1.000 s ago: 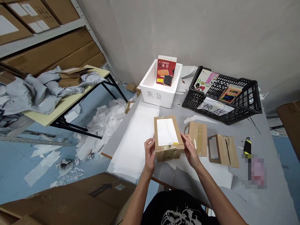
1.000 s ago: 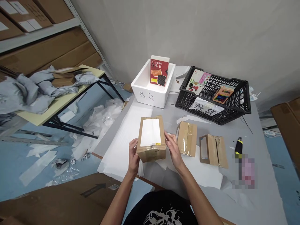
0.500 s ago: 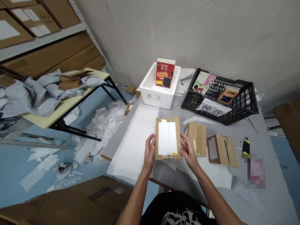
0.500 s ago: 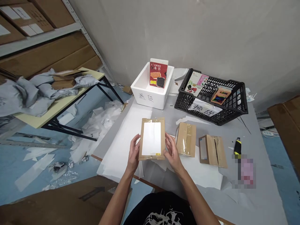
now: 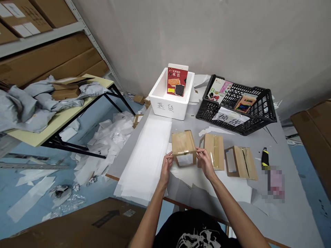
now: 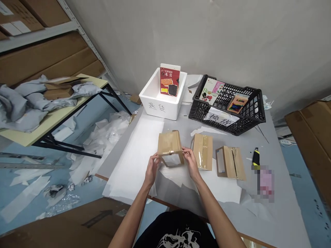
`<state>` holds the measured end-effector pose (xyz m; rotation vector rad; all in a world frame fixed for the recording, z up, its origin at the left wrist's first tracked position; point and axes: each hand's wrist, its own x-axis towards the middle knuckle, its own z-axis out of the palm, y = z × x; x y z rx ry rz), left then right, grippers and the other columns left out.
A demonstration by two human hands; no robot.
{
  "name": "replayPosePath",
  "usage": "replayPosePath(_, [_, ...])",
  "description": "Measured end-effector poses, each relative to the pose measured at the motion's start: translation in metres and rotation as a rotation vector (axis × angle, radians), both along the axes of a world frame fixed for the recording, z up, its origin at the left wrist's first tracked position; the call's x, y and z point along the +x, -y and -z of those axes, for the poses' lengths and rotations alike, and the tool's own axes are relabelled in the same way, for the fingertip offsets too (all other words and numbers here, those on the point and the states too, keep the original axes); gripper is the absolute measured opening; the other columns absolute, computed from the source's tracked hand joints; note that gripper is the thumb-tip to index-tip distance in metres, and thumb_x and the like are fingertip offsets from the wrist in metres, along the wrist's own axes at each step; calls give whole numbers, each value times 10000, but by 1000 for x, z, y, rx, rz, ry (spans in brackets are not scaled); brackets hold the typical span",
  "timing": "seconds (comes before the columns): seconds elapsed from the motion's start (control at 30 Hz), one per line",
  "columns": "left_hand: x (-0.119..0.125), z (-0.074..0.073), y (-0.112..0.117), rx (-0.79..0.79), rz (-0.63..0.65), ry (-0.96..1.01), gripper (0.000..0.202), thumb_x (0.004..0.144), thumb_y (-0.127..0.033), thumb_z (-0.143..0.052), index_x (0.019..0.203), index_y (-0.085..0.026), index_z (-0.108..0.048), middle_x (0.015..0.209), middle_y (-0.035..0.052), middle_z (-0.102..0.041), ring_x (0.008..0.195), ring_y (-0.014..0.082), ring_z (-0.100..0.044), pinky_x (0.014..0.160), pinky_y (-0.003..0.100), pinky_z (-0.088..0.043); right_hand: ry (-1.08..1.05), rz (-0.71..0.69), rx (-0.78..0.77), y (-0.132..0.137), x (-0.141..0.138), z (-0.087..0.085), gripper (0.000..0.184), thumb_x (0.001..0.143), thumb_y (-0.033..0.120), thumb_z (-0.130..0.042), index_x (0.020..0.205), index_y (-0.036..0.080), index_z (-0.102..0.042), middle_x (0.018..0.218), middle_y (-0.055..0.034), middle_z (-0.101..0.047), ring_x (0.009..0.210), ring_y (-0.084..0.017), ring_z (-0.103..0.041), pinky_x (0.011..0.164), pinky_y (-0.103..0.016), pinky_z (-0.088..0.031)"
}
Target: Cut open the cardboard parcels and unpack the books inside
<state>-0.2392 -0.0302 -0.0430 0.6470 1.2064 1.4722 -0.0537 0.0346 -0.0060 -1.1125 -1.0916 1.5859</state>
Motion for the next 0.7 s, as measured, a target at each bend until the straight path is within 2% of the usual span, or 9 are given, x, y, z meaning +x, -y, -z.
replayPosePath(0.1, [5,21,3,-102,-11,57,628,812,-701,-392,1242,-252,-481,1407,85,-438,1217,242,-509,1013,410,-407,128,-3,-126,6,0,20,489,811,559,-518,1200,267,-570,1260,-69,-550,1252,-224,-455,1048,-427,-348])
replayPosePath(0.2, [5,27,2,-142,14,-19,614,829,-676,-393,1249,-239,-495,1386,94,-435,1255,247,-459,984,383,-431,263,-23,-127,11,1,29,542,808,595,-508,1236,269,-575,1247,-61,-519,1228,-211,-457,1047,-404,-346])
replayPosePath(0.27, [5,26,3,-120,17,-66,585,835,-661,-403,1204,-223,-518,1356,105,-450,1259,250,-447,973,379,-439,291,-19,-69,13,2,28,517,813,583,-516,1218,271,-590,1265,-64,-501,1228,-211,-451,1043,-394,-348])
replayPosePath(0.37, [8,26,11,-51,-7,-76,550,836,-660,-402,1136,-215,-524,1327,104,-467,1223,238,-477,974,378,-437,224,-5,3,18,6,28,443,833,575,-499,1116,254,-611,1367,-74,-450,1274,-227,-414,1015,-386,-378])
replayPosePath(0.47, [20,38,26,-83,-19,-144,522,827,-675,-389,959,-199,-560,1213,104,-528,1156,229,-511,940,360,-454,253,36,-53,29,10,35,435,847,600,-451,1039,231,-578,1344,-89,-496,1204,-234,-488,974,-393,-415])
replayPosePath(0.57, [33,51,40,-145,-24,-226,514,810,-688,-397,844,-197,-544,1069,105,-552,1077,234,-527,889,363,-473,349,77,-93,46,15,45,483,844,597,-455,1146,229,-534,1269,-92,-547,1183,-237,-501,999,-404,-393])
replayPosePath(0.7, [39,58,48,-168,-22,-276,479,817,-634,-452,1037,-211,-501,1097,92,-527,1079,227,-524,936,395,-446,475,20,-73,67,17,57,524,857,553,-450,1273,239,-497,1287,-87,-514,1254,-228,-443,1059,-389,-341])
